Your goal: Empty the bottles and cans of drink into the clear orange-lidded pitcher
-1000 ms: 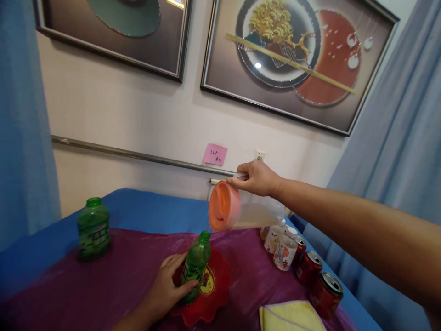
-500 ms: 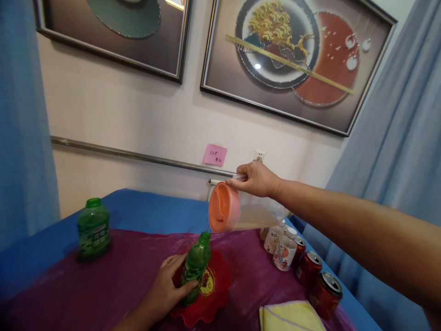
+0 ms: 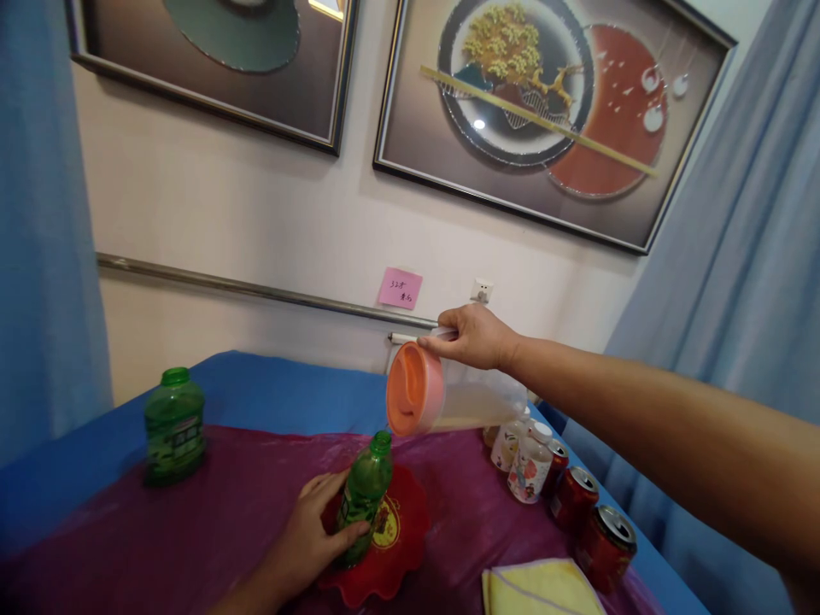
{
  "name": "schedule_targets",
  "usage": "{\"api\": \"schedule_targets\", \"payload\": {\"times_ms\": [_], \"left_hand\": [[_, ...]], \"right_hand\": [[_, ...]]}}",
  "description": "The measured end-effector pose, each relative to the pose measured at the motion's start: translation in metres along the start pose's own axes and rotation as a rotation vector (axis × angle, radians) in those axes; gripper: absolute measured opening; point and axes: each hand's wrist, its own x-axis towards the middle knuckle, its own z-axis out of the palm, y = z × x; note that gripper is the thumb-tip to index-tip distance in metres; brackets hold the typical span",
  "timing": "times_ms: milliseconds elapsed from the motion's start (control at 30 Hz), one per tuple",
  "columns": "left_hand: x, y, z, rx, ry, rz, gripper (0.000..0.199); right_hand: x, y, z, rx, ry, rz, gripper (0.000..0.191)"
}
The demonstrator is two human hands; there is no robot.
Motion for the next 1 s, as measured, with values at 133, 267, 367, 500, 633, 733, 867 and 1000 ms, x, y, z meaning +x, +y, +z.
{"api": "schedule_targets", "payload": {"times_ms": [133,267,367,500,633,733,867,1000], "left_hand": [[-0.0008,-0.0025,0.0014,-0.023,-0.011,-0.010,0.066],[-0.0014,-0.0045,0.0021,-0.022,-0.010,-0.003,0.067],[-0.0011,-0.0042,0.0023,-0.008,-0.001,-0.007,0.067],[-0.0010,-0.0043,0.0031,-0.010,-0.005,-0.002,0.067],[-0.0018,-0.0052,0.0043,-0.008,0.003,0.001,0.066],[-0.0021,-0.0047,0.0038,-0.011,0.007,-0.005,0.067],[-0.0014,-0.0029,0.0021,-0.023,-0.016,0.002,0.067],[-0.0010,-0.0032,0.0014,-0.010,-0.002,0.009,0.066]], "right_hand": [[-0.0004,0.0009,0.0006,0.002,0.004,0.008,0.054],[-0.0005,0.0003,0.0005,0.004,-0.008,0.017,0.055],[-0.0004,-0.0009,0.0015,0.009,-0.011,0.017,0.057],[-0.0001,-0.0021,0.0031,0.018,-0.009,0.013,0.057],[-0.0001,-0.0026,0.0030,0.010,-0.011,0.005,0.055],[-0.0004,-0.0027,0.0027,0.008,-0.020,0.009,0.054],[-0.0007,-0.0018,0.0032,0.011,-0.022,0.012,0.053],[-0.0004,-0.0002,0.0038,0.009,-0.018,0.004,0.054]]}}
